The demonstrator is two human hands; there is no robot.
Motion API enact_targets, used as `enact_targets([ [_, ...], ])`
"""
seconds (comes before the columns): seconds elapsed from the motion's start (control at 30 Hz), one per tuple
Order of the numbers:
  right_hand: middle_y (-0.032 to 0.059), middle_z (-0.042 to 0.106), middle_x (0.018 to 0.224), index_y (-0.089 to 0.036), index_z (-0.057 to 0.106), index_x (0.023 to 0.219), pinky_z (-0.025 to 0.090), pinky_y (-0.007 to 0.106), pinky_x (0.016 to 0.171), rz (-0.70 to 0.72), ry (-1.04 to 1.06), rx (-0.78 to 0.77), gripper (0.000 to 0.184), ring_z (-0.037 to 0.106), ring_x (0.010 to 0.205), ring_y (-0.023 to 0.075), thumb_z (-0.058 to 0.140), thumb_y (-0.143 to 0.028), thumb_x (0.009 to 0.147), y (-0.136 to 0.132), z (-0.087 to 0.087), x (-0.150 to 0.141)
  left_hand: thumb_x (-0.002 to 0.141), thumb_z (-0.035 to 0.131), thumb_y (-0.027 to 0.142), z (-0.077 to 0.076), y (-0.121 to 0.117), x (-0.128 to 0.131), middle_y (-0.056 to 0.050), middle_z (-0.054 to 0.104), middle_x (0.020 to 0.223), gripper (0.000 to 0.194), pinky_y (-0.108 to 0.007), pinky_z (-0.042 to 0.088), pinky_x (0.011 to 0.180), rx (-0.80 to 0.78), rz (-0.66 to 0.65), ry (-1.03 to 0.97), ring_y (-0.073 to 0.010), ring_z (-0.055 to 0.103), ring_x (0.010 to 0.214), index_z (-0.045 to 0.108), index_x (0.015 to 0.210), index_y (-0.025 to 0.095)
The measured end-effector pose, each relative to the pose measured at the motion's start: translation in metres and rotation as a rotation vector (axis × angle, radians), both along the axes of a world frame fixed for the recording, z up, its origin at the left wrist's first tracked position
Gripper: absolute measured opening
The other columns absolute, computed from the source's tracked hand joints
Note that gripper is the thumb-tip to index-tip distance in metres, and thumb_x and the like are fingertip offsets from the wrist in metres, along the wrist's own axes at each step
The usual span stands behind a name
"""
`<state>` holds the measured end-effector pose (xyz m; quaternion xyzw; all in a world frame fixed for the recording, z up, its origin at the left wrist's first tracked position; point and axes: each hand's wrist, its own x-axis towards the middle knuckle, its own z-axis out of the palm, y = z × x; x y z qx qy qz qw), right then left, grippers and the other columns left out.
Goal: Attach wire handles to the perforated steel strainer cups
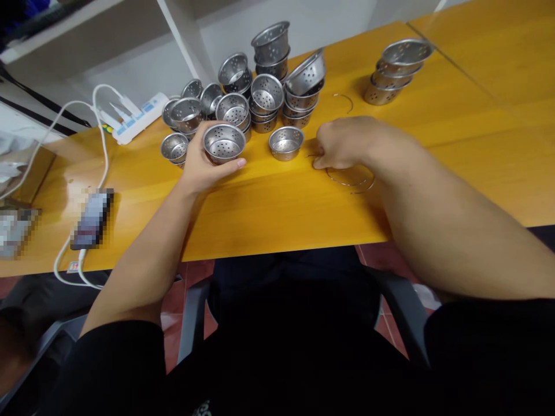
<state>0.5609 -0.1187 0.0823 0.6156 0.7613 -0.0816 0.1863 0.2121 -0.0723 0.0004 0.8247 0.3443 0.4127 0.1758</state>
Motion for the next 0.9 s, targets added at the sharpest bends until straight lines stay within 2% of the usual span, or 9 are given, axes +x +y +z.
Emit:
enact_targets([
  [0.27, 0.0109, 0.078, 0.099, -0.020, 0.068, 0.097, 0.050, 0.041, 0.081, -0.003, 0.288, 0.101, 0.016, 0.062, 0.080, 0.0207, 0.080, -0.020, 0.108, 0.011, 0.001, 0.025, 0.080, 0.107, 0.082, 0.006, -0.003, -0.001, -0.010, 0.072, 0.142, 0.093, -0.063, 0.061, 0.132, 0.008, 0.007, -0.016, -0.0394, 0.074, 0.140, 0.067, 0.146, 0.030],
  [0.4, 0.0081, 0.080, 0.101, -0.018, 0.073, 0.103, 0.059, 0.041, 0.092, -0.062, 0.748, 0.099, 0.013, 0.071, 0.089, 0.0200, 0.082, -0.010, 0.099, 0.007, 0.003, 0.036, 0.086, 0.103, 0.082, 0.004, -0.007, 0.001, -0.010, 0.073, 0.142, 0.094, -0.061, 0.063, 0.128, -0.029, 0.021, -0.009, -0.0378, 0.077, 0.138, 0.060, 0.152, 0.029],
  [0.47, 0.0077, 0.081, 0.105, -0.019, 0.077, 0.115, 0.063, 0.042, 0.098, -0.056, 0.980, 0.060, 0.021, 0.074, 0.095, 0.0207, 0.083, -0.010, 0.098, 0.006, -0.001, 0.038, 0.087, 0.100, 0.085, 0.002, -0.004, 0.001, -0.011, 0.072, 0.147, 0.098, -0.059, 0.063, 0.129, 0.003, 0.001, -0.029, -0.0382, 0.076, 0.142, 0.057, 0.156, 0.031],
  [0.53, 0.0075, 0.082, 0.107, -0.021, 0.081, 0.123, 0.064, 0.043, 0.099, -0.004, 1.117, 0.081, 0.026, 0.075, 0.098, 0.0211, 0.088, -0.015, 0.099, 0.008, -0.010, 0.038, 0.089, 0.094, 0.092, -0.001, 0.002, -0.001, -0.011, 0.070, 0.153, 0.101, -0.058, 0.062, 0.131, 0.045, -0.038, -0.059, -0.0387, 0.075, 0.147, 0.054, 0.161, 0.032],
  [0.6, 0.0068, 0.082, 0.102, -0.022, 0.084, 0.117, 0.065, 0.040, 0.088, 0.066, 1.203, 0.173, 0.022, 0.075, 0.090, 0.0188, 0.097, -0.028, 0.100, 0.016, -0.022, 0.038, 0.091, 0.086, 0.098, -0.006, 0.010, -0.002, -0.011, 0.069, 0.154, 0.103, -0.057, 0.063, 0.131, 0.077, -0.087, -0.088, -0.0385, 0.075, 0.147, 0.052, 0.164, 0.034],
  [0.7, 0.0047, 0.077, 0.087, -0.019, 0.083, 0.102, 0.055, 0.032, 0.066, 0.157, 1.337, 0.293, 0.052, 0.066, 0.071, 0.0115, 0.106, -0.064, 0.096, 0.029, -0.040, 0.035, 0.092, 0.083, 0.101, -0.014, 0.019, -0.004, -0.010, 0.071, 0.150, 0.102, -0.055, 0.066, 0.127, 0.084, -0.155, -0.111, -0.0371, 0.078, 0.141, 0.053, 0.162, 0.033],
  [0.77, 0.0043, 0.076, 0.084, -0.017, 0.085, 0.102, 0.051, 0.031, 0.062, 0.201, 1.386, 0.333, 0.066, 0.062, 0.066, 0.0086, 0.102, -0.080, 0.093, 0.034, -0.046, 0.032, 0.090, 0.086, 0.100, -0.017, 0.021, -0.004, -0.010, 0.072, 0.148, 0.103, -0.053, 0.067, 0.123, 0.068, -0.182, -0.122, -0.0357, 0.080, 0.137, 0.052, 0.161, 0.033],
  [0.83, 0.0049, 0.078, 0.084, -0.018, 0.089, 0.105, 0.052, 0.032, 0.062, 0.218, 1.388, 0.356, 0.067, 0.059, 0.066, 0.0082, 0.099, -0.083, 0.094, 0.034, -0.049, 0.030, 0.087, 0.089, 0.100, -0.018, 0.020, -0.003, -0.009, 0.073, 0.143, 0.106, -0.054, 0.068, 0.121, 0.053, -0.194, -0.132, -0.0344, 0.082, 0.132, 0.052, 0.161, 0.034],
  [0.9, 0.0055, 0.079, 0.086, -0.018, 0.091, 0.108, 0.054, 0.032, 0.063, 0.209, 1.376, 0.358, 0.057, 0.059, 0.066, 0.0088, 0.101, -0.073, 0.098, 0.033, -0.049, 0.028, 0.084, 0.093, 0.100, -0.018, 0.020, -0.003, -0.008, 0.074, 0.138, 0.108, -0.056, 0.068, 0.121, 0.044, -0.195, -0.135, -0.0345, 0.083, 0.129, 0.052, 0.160, 0.034],
])
